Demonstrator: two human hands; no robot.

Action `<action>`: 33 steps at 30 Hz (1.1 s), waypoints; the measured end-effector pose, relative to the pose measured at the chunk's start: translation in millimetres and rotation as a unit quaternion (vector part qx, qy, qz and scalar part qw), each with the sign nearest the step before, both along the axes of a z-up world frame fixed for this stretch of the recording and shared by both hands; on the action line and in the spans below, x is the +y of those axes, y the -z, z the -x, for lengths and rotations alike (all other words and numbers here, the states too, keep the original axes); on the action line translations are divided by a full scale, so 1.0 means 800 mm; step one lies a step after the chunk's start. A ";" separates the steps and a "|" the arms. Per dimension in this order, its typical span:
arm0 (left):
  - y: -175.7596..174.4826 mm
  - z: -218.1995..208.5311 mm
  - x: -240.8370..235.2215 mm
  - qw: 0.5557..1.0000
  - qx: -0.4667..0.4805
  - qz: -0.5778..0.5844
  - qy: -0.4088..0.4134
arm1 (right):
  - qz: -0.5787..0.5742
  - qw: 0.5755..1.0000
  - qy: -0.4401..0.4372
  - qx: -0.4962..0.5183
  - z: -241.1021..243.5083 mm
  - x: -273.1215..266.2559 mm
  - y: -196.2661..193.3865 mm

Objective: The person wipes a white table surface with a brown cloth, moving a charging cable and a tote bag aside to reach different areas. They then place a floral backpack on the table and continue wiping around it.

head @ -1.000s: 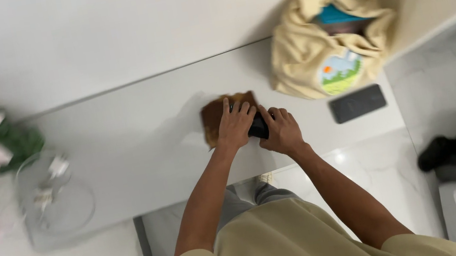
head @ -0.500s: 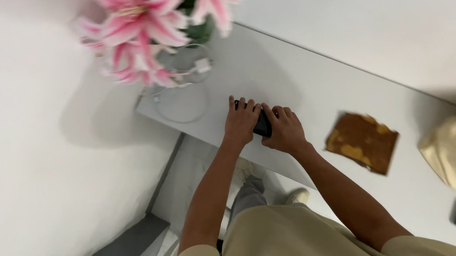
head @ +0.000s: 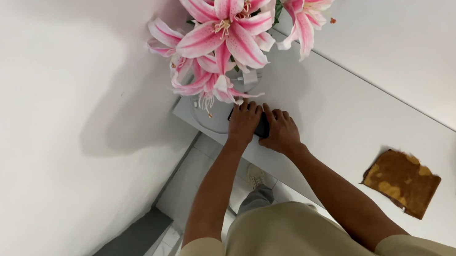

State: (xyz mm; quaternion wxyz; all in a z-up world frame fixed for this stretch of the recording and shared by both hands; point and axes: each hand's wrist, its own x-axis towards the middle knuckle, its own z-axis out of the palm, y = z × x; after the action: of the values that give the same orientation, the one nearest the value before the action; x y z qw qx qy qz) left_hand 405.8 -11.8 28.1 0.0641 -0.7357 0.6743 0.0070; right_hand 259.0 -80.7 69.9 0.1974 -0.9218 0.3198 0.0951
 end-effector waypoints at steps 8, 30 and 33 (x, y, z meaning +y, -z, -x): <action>-0.060 -0.010 0.006 0.990 -0.013 0.139 0.033 | -0.014 1.000 0.020 -0.005 -0.010 -0.004 -0.003; -0.114 0.200 -0.089 0.966 -0.054 -0.159 0.198 | -0.006 0.983 0.182 0.001 0.182 -0.032 0.001; -0.120 0.267 -0.110 0.952 -0.038 -0.178 0.245 | -0.010 0.972 0.236 -0.013 0.244 -0.034 -0.010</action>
State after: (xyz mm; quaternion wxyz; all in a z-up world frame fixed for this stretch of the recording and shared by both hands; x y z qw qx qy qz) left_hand 191.8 -100.2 123.8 0.2190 -0.5238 0.8190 0.0831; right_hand 63.7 -107.8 77.5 0.2277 -0.8195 0.5245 0.0372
